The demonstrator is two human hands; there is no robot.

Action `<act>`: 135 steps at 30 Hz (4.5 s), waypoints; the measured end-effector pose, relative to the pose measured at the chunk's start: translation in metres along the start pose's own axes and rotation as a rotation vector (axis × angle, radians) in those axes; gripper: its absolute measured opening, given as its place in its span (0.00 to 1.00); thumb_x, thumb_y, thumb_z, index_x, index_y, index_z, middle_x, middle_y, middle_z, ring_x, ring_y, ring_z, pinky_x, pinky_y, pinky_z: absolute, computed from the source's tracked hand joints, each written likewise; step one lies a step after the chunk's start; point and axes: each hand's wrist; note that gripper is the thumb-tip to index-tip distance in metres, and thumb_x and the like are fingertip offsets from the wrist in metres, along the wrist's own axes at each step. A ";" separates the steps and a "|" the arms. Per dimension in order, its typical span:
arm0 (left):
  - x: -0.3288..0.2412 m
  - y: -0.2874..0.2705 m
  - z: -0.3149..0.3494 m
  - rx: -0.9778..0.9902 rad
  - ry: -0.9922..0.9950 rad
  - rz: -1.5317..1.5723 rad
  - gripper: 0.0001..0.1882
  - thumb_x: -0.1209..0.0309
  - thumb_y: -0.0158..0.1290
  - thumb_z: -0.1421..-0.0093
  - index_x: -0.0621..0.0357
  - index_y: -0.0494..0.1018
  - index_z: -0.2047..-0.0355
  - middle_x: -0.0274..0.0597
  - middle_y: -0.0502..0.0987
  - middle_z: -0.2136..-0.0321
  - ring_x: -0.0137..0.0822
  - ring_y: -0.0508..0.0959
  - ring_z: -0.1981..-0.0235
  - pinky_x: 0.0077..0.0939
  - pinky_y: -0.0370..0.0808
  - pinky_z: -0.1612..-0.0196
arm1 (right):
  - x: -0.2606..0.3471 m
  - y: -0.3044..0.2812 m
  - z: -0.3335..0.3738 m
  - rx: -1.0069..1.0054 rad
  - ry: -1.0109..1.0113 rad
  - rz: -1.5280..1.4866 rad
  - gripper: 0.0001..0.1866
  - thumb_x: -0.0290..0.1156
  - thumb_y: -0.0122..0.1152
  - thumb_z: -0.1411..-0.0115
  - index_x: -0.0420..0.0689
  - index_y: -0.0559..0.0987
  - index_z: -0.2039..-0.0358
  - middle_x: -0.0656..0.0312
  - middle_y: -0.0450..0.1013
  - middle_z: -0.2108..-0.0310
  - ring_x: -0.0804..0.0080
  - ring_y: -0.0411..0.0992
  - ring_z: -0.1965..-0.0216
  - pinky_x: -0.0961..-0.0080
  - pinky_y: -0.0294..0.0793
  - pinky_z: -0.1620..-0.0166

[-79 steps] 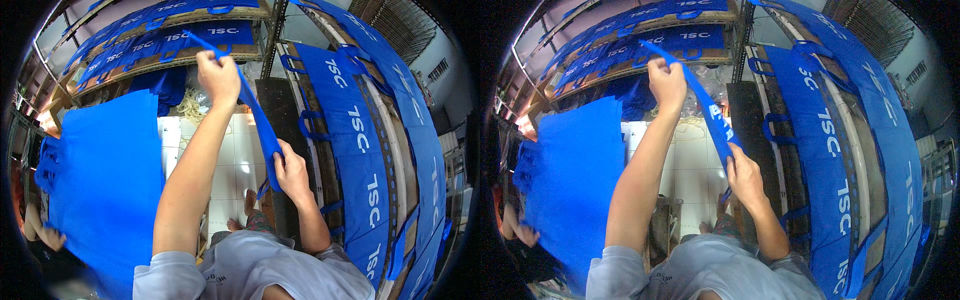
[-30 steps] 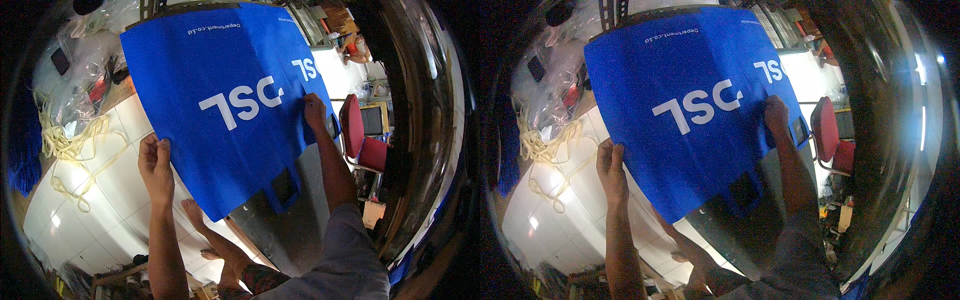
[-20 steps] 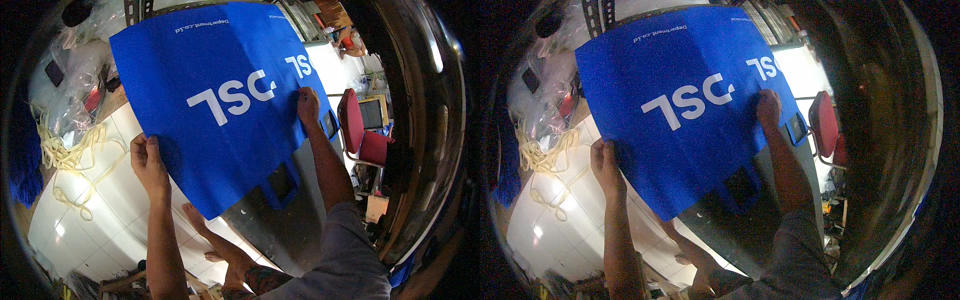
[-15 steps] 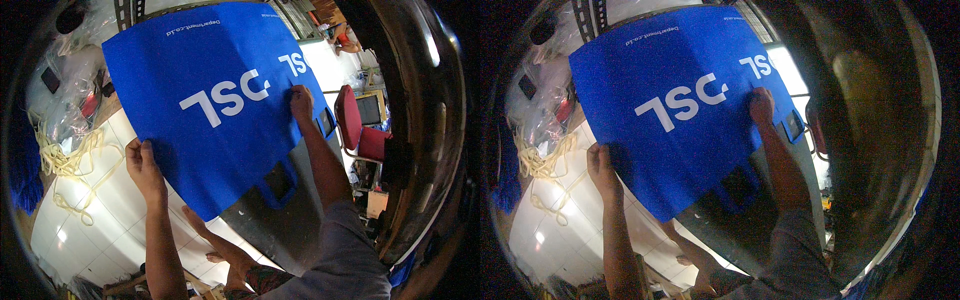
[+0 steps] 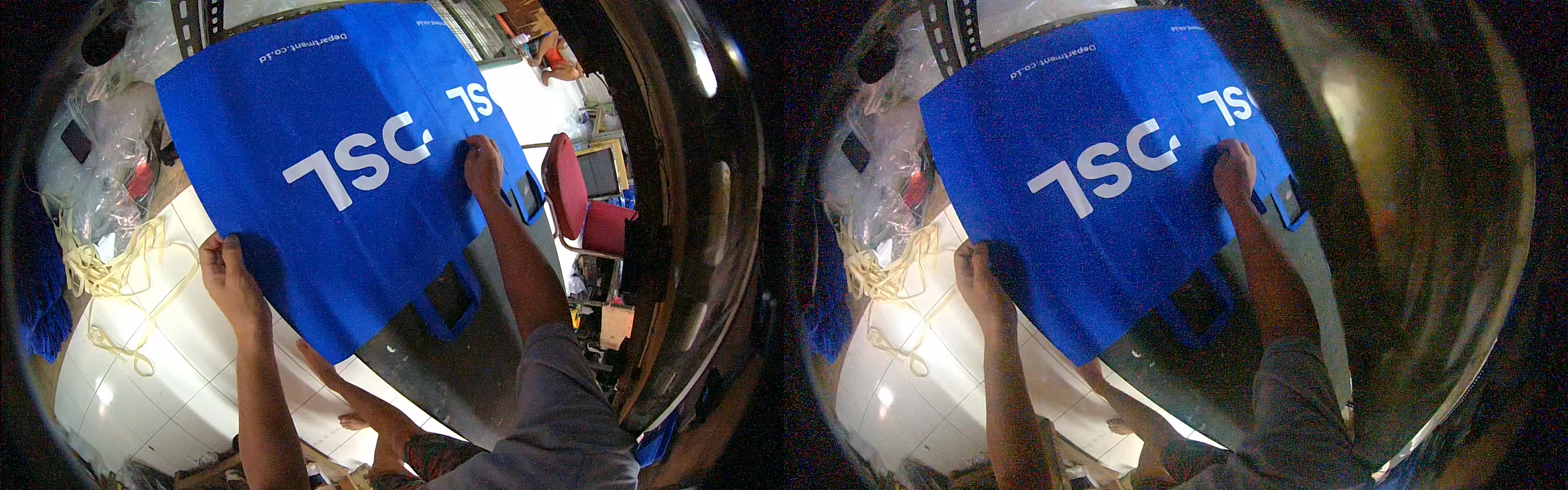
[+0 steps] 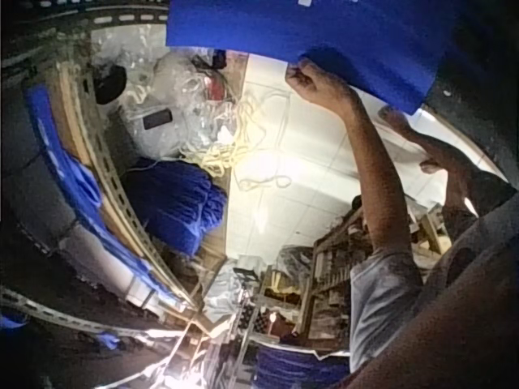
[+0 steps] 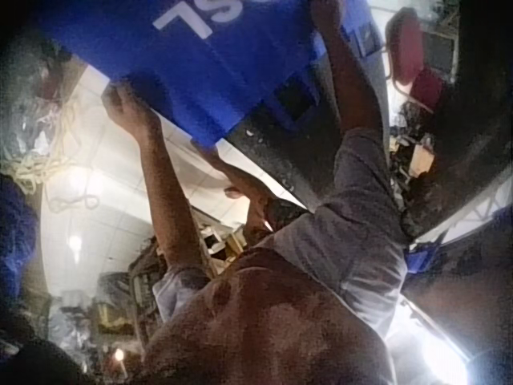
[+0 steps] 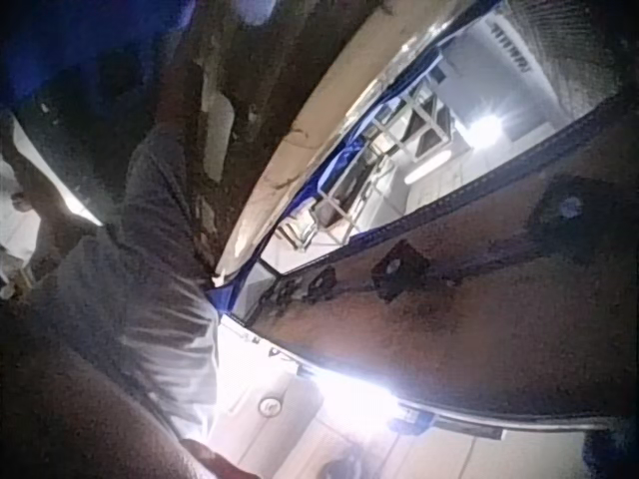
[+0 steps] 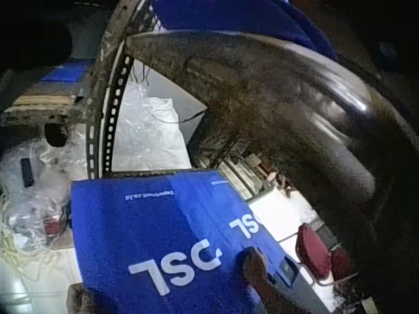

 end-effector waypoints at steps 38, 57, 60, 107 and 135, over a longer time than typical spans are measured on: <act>-0.014 0.008 0.006 0.001 -0.008 -0.053 0.06 0.71 0.50 0.38 0.62 0.70 0.65 0.34 0.72 0.70 0.22 0.67 0.69 0.17 0.65 0.61 | -0.031 -0.019 0.025 -0.200 0.077 0.047 0.13 0.31 0.55 0.46 0.43 0.77 0.60 0.51 0.74 0.58 0.53 0.71 0.56 0.62 0.68 0.50; 0.002 0.014 0.008 -0.073 0.034 -0.107 0.07 0.68 0.51 0.39 0.60 0.70 0.67 0.32 0.71 0.74 0.23 0.66 0.73 0.18 0.65 0.68 | -0.104 -0.033 0.029 0.158 0.789 0.082 0.40 0.51 0.66 0.55 0.37 0.70 0.47 0.46 0.68 0.48 0.53 0.67 0.45 0.65 0.64 0.44; -0.004 0.022 0.013 -0.064 0.006 -0.067 0.07 0.69 0.52 0.39 0.59 0.69 0.69 0.31 0.70 0.74 0.21 0.64 0.73 0.16 0.62 0.67 | -0.134 -0.027 0.037 0.006 0.733 0.164 0.32 0.47 0.64 0.54 0.37 0.72 0.54 0.44 0.73 0.55 0.47 0.71 0.53 0.59 0.68 0.49; 0.009 0.003 0.024 -0.022 -0.141 0.132 0.04 0.71 0.52 0.39 0.58 0.69 0.69 0.32 0.72 0.73 0.22 0.67 0.72 0.17 0.64 0.65 | -0.190 0.044 0.026 0.260 0.078 0.261 0.34 0.59 0.38 0.38 0.55 0.58 0.36 0.45 0.48 0.35 0.40 0.45 0.35 0.39 0.43 0.38; 0.032 -0.080 0.148 0.046 -0.215 -0.145 0.21 0.65 0.47 0.38 0.69 0.64 0.49 0.50 0.72 0.62 0.39 0.72 0.62 0.33 0.71 0.60 | 0.176 -0.139 0.302 0.100 0.062 -0.880 0.20 0.25 0.48 0.38 0.36 0.66 0.45 0.53 0.66 0.47 0.63 0.65 0.47 0.69 0.61 0.43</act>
Point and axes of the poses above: each hand's wrist, its own z-axis away from the middle knuckle, its own y-axis out of the palm, x = y × z
